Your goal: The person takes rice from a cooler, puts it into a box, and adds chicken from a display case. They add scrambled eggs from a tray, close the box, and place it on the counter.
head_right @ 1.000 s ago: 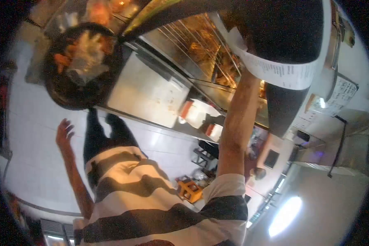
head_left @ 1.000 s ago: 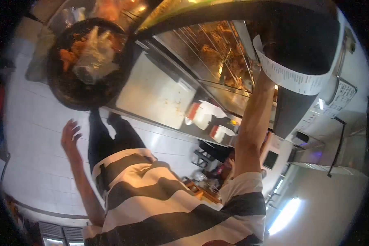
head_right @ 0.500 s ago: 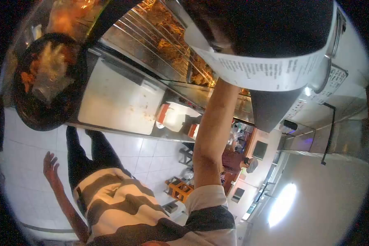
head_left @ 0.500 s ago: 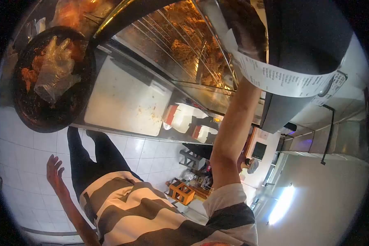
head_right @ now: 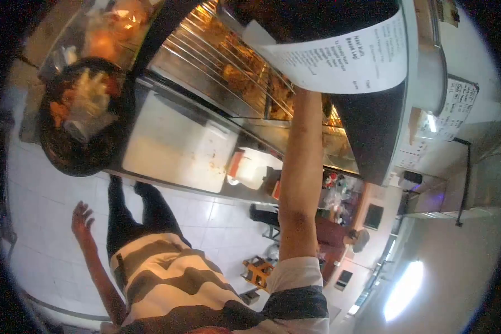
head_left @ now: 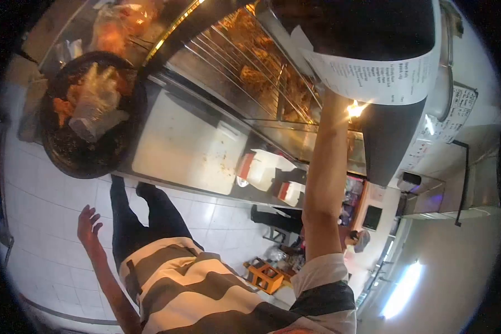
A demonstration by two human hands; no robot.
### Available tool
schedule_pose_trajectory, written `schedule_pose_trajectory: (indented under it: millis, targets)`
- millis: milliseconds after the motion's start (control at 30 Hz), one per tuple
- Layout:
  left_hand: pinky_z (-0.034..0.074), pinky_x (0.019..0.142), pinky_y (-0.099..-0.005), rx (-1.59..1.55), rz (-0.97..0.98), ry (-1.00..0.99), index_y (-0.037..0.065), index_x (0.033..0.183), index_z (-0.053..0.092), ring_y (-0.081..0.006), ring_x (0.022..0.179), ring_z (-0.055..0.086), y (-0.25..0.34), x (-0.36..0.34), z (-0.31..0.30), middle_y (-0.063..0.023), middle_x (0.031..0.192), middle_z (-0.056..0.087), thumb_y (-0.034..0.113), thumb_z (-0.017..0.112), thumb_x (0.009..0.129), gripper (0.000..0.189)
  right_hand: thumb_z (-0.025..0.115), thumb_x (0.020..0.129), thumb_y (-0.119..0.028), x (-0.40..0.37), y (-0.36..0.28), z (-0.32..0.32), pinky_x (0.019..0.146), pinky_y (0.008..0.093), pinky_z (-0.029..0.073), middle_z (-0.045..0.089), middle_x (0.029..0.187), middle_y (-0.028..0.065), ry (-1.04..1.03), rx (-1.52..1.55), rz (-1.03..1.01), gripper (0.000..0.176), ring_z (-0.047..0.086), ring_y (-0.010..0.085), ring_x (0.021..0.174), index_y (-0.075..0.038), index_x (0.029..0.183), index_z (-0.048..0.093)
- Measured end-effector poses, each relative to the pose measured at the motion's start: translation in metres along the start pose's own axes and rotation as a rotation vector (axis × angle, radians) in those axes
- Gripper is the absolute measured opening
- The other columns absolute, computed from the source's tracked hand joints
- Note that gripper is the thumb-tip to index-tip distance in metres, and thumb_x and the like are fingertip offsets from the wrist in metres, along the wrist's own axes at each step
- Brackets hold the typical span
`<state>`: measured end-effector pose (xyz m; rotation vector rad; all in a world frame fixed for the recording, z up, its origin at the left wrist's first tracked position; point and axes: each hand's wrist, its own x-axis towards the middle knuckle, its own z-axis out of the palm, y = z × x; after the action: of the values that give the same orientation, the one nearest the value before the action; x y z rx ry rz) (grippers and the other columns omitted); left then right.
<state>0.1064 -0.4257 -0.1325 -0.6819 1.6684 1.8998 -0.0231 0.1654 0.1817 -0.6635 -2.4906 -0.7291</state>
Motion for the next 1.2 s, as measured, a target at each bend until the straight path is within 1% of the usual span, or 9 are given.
schedule_pose_trajectory:
  millis: [67, 100, 267, 333, 433, 533, 667, 800, 1200]
  targets:
    - [0.045, 0.082, -0.0307, 0.074, 0.006, 0.005, 0.009, 0.129, 0.054, -0.0171, 0.100, 0.057, 0.001, -0.002, -0.001, -0.0062, 0.117, 0.059, 0.040, 0.048, 0.096, 0.045, 0.055, 0.085, -0.026, 0.010, 0.001, 0.006, 0.081, 0.0380, 0.051, 0.065, 0.103, 0.0126, -0.012, -0.009, 0.012, 0.031, 0.062, 0.0275, 0.090, -0.010, 0.110, 0.062]
    - [0.044, 0.081, -0.0307, 0.040, -0.028, 0.039, 0.008, 0.128, 0.055, -0.0167, 0.099, 0.057, 0.007, -0.003, 0.001, -0.0059, 0.116, 0.059, 0.040, 0.049, 0.096, 0.045, 0.055, 0.085, -0.026, 0.015, 0.001, 0.009, 0.081, 0.0380, 0.051, 0.065, 0.103, 0.0126, -0.018, -0.011, 0.020, 0.031, 0.062, 0.0275, 0.090, -0.010, 0.110, 0.062]
    - [0.044, 0.081, -0.0306, 0.001, 0.034, 0.057, 0.008, 0.127, 0.055, -0.0169, 0.097, 0.057, 0.006, -0.009, -0.011, -0.0061, 0.115, 0.060, 0.037, 0.050, 0.095, 0.043, 0.055, 0.085, -0.026, 0.024, 0.003, 0.018, 0.081, 0.0382, 0.051, 0.065, 0.102, 0.0127, -0.044, -0.030, 0.048, 0.031, 0.062, 0.0276, 0.089, -0.010, 0.110, 0.062]
    - [0.045, 0.076, -0.0263, -0.022, 0.016, 0.107, 0.006, 0.125, 0.056, -0.0143, 0.095, 0.058, 0.010, -0.012, -0.012, -0.0055, 0.109, 0.062, 0.032, 0.052, 0.095, 0.040, 0.055, 0.085, -0.026, 0.024, 0.000, 0.022, 0.080, 0.0382, 0.051, 0.065, 0.102, 0.0127, -0.050, -0.039, 0.051, 0.031, 0.062, 0.0276, 0.089, -0.010, 0.110, 0.062]
    - [0.045, 0.076, -0.0268, -0.022, -0.024, 0.166, 0.006, 0.125, 0.056, -0.0144, 0.095, 0.058, 0.014, -0.009, -0.015, -0.0062, 0.110, 0.061, 0.032, 0.050, 0.096, 0.040, 0.055, 0.085, -0.026, 0.020, -0.001, 0.022, 0.080, 0.0383, 0.051, 0.065, 0.102, 0.0127, -0.059, -0.039, 0.061, 0.030, 0.062, 0.0276, 0.089, -0.010, 0.110, 0.062]
    - [0.045, 0.076, -0.0274, -0.055, -0.034, 0.185, 0.006, 0.125, 0.056, -0.0149, 0.095, 0.057, 0.017, -0.006, -0.018, -0.0066, 0.111, 0.061, 0.033, 0.049, 0.096, 0.040, 0.055, 0.085, -0.026, 0.010, -0.001, 0.021, 0.080, 0.0384, 0.051, 0.065, 0.102, 0.0127, -0.066, -0.049, 0.069, 0.030, 0.062, 0.0276, 0.089, -0.010, 0.110, 0.062]
    - [0.045, 0.077, -0.0281, -0.081, -0.027, 0.194, 0.006, 0.124, 0.057, -0.0156, 0.095, 0.057, 0.024, -0.003, -0.012, -0.0074, 0.111, 0.061, 0.033, 0.049, 0.096, 0.039, 0.055, 0.085, -0.026, -0.007, -0.004, 0.017, 0.080, 0.0385, 0.051, 0.065, 0.101, 0.0127, -0.081, -0.042, 0.075, 0.030, 0.062, 0.0276, 0.088, -0.010, 0.110, 0.062]
    - [0.045, 0.078, -0.0288, -0.063, 0.008, 0.147, 0.006, 0.124, 0.057, -0.0163, 0.095, 0.058, 0.030, 0.002, -0.003, -0.0083, 0.112, 0.061, 0.033, 0.049, 0.097, 0.039, 0.055, 0.085, -0.027, -0.017, -0.008, 0.016, 0.080, 0.0386, 0.051, 0.065, 0.101, 0.0128, -0.093, -0.041, 0.084, 0.030, 0.062, 0.0277, 0.088, -0.010, 0.110, 0.062]
    - [0.045, 0.083, -0.0334, -0.063, 0.048, 0.151, 0.005, 0.124, 0.056, -0.0179, 0.098, 0.056, 0.045, 0.010, -0.006, -0.0086, 0.113, 0.060, 0.032, 0.048, 0.097, 0.039, 0.055, 0.086, -0.027, 0.004, -0.005, 0.021, 0.080, 0.0389, 0.051, 0.065, 0.100, 0.0128, -0.098, -0.050, 0.117, 0.030, 0.062, 0.0277, 0.087, -0.010, 0.109, 0.062]
